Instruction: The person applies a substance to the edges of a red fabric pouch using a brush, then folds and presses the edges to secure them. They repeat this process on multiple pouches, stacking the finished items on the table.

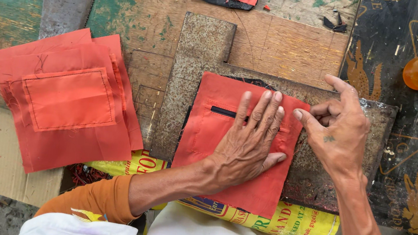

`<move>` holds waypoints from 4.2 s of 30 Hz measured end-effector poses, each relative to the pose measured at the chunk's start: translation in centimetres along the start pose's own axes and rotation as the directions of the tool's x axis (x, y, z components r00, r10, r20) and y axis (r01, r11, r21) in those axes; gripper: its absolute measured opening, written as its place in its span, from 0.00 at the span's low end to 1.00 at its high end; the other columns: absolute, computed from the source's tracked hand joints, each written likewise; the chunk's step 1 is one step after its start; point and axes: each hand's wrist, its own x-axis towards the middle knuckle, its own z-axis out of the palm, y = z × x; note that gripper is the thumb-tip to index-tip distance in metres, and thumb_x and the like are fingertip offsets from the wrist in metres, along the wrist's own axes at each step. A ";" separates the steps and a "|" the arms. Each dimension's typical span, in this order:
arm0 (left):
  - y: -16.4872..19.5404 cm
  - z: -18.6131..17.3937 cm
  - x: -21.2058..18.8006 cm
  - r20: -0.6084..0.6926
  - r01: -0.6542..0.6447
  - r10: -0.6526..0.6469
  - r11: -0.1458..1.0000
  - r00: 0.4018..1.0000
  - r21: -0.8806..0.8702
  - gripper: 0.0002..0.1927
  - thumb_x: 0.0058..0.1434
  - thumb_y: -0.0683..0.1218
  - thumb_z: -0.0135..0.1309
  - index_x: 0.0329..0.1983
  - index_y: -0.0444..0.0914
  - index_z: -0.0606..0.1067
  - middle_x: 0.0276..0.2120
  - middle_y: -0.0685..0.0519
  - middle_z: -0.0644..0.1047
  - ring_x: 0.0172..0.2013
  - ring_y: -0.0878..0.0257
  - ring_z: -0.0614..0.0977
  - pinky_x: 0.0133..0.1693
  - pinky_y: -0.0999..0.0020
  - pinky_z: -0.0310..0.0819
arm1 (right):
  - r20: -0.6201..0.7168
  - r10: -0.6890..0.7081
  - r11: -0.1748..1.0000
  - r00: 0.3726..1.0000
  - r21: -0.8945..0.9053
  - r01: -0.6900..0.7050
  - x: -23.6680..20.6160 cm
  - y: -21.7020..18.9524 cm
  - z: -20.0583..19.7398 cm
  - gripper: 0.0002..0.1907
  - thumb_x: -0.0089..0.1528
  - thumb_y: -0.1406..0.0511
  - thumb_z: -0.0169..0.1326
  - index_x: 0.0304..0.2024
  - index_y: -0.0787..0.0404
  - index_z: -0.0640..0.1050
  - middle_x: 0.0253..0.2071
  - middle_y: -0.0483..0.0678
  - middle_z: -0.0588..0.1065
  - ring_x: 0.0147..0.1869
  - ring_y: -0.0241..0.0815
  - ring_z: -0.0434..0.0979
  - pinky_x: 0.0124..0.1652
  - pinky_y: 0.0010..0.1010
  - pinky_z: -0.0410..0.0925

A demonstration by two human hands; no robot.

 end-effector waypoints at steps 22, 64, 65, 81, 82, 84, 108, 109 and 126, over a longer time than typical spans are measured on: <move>0.6 0.9 0.0 -0.069 -0.079 0.080 0.997 0.994 0.008 0.41 0.67 0.61 0.50 0.73 0.28 0.61 0.75 0.32 0.50 0.75 0.33 0.48 0.71 0.32 0.36 | 0.064 0.023 1.000 0.998 -0.021 -0.022 0.5 0.4 -0.7 0.38 0.55 0.70 0.70 0.66 0.65 0.70 0.30 0.49 0.80 0.32 0.32 0.75 0.33 0.24 0.69; 2.3 0.6 0.8 0.007 -0.019 0.019 1.000 1.000 -0.001 0.56 0.56 0.77 0.44 0.76 0.35 0.57 0.77 0.39 0.46 0.76 0.40 0.42 0.63 0.15 0.32 | 0.180 0.130 0.991 0.975 -0.014 -0.130 2.7 1.0 -1.1 0.17 0.59 0.74 0.62 0.45 0.66 0.69 0.26 0.48 0.77 0.27 0.35 0.78 0.24 0.26 0.70; 2.3 0.7 0.8 0.016 -0.020 0.020 1.000 1.000 -0.009 0.55 0.56 0.77 0.44 0.76 0.36 0.57 0.77 0.38 0.46 0.76 0.40 0.42 0.63 0.14 0.32 | 0.146 0.054 0.990 0.988 -0.138 -0.034 3.1 1.0 -1.4 0.14 0.61 0.76 0.59 0.46 0.67 0.70 0.27 0.49 0.77 0.30 0.34 0.79 0.25 0.25 0.71; 3.1 0.6 1.8 0.008 0.000 0.000 0.999 1.000 -0.045 0.54 0.56 0.76 0.46 0.76 0.38 0.57 0.77 0.41 0.44 0.74 0.32 0.39 0.67 0.21 0.30 | 0.050 -0.044 0.999 0.998 -0.017 0.045 1.8 3.0 -1.9 0.20 0.62 0.69 0.66 0.53 0.67 0.74 0.32 0.43 0.75 0.33 0.30 0.71 0.34 0.23 0.68; 3.1 0.6 1.8 0.027 0.005 -0.004 0.999 1.000 -0.040 0.56 0.55 0.76 0.46 0.75 0.35 0.56 0.76 0.39 0.45 0.74 0.33 0.40 0.68 0.25 0.31 | 0.044 -0.049 0.999 0.998 -0.016 0.049 1.7 3.1 -1.8 0.19 0.63 0.69 0.66 0.53 0.67 0.74 0.32 0.44 0.75 0.33 0.30 0.70 0.34 0.23 0.67; 3.6 0.3 1.7 0.065 0.006 -0.004 1.000 0.998 -0.030 0.59 0.55 0.77 0.46 0.74 0.28 0.55 0.75 0.36 0.48 0.75 0.37 0.42 0.71 0.35 0.32 | 0.013 -0.084 0.995 0.996 -0.050 0.085 1.5 3.5 -1.2 0.20 0.62 0.69 0.66 0.54 0.67 0.74 0.31 0.43 0.74 0.32 0.30 0.71 0.33 0.23 0.68; -8.7 -3.1 -4.4 -0.053 0.047 -0.054 0.991 0.997 -0.123 0.46 0.70 0.66 0.41 0.71 0.21 0.54 0.73 0.29 0.51 0.74 0.39 0.48 0.72 0.47 0.37 | 0.168 -0.330 0.887 0.929 -0.281 0.366 -5.2 -0.2 2.3 0.29 0.73 0.64 0.35 0.75 0.73 0.53 0.77 0.65 0.52 0.81 0.60 0.53 0.76 0.44 0.48; -9.2 -4.1 -4.6 -0.029 0.058 -0.063 0.988 0.998 -0.140 0.45 0.71 0.66 0.41 0.71 0.21 0.55 0.74 0.30 0.51 0.75 0.39 0.49 0.72 0.48 0.37 | 0.158 -0.317 0.888 0.935 -0.296 0.351 -5.5 -0.5 1.4 0.29 0.74 0.65 0.34 0.76 0.73 0.51 0.78 0.66 0.51 0.80 0.59 0.54 0.76 0.44 0.47; -12.4 -5.1 -5.3 -0.163 0.174 -0.460 0.606 0.873 -0.777 0.37 0.79 0.64 0.40 0.71 0.27 0.62 0.60 0.39 0.72 0.60 0.50 0.75 0.58 0.56 0.68 | 0.002 0.111 0.764 0.994 0.639 -0.087 -6.3 0.9 0.1 0.35 0.69 0.70 0.43 0.77 0.69 0.49 0.66 0.64 0.68 0.67 0.49 0.72 0.65 0.39 0.68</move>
